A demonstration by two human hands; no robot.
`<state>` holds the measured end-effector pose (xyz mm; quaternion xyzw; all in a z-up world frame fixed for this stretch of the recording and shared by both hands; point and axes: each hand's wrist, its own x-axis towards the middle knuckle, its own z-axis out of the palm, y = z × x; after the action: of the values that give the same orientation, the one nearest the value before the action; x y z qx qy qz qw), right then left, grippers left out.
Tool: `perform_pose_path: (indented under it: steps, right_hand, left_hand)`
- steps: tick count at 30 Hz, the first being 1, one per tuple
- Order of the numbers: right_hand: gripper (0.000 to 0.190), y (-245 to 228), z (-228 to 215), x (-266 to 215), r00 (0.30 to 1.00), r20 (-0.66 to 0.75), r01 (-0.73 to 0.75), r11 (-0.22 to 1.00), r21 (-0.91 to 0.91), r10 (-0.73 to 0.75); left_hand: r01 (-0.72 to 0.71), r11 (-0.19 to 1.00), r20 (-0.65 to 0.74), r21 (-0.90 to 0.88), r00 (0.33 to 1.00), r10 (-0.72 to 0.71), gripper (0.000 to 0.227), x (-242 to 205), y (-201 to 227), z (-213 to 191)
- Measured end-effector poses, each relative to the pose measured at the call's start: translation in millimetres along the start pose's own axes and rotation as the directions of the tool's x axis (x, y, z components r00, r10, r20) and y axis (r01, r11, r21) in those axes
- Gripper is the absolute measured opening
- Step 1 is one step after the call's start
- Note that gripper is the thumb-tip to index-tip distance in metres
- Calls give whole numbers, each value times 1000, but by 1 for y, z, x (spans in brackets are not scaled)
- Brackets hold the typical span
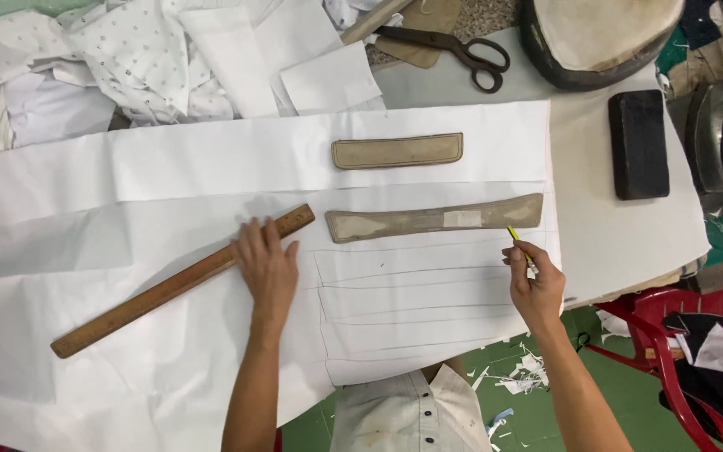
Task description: The person uses a pencil and a wooden ruler to draw straight lines on a large sheet of white paper. They also use a curved template to trace and draw curved lines, creating a pattern on the paper.
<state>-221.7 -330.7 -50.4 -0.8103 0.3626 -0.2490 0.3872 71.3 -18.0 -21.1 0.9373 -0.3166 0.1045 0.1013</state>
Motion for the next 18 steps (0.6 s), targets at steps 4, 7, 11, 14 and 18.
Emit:
perform_pose_path:
  steps: [4, 7, 11, 14, 18]
  right_hand:
    - [17, -22, 56, 21, 971, 12, 240, 965, -106, -240]
    - [26, -50, 124, 29, 916, 79, 399, 912, -100, -393]
    - [34, -78, 201, 21, 852, 148, 522, 831, -191, -501]
    - [38, -89, 226, 15, 884, 170, 465, 851, -243, -435]
    - [59, -94, 239, 2, 939, 117, 345, 874, -342, -325]
  left_hand:
    - [132, 991, 181, -32, 976, -124, 44, -9, -65, 46]
    - [47, 994, 206, -98, 978, -26, 26, -4, -69, 27]
    - [-311, 946, -11, -91, 950, 312, 42, -2, -77, -2]
    - [-422, 901, 11, -106, 905, 425, 38, 13, -78, -18]
    - [-556, 814, 42, -167, 821, 570, 28, 27, -85, 1]
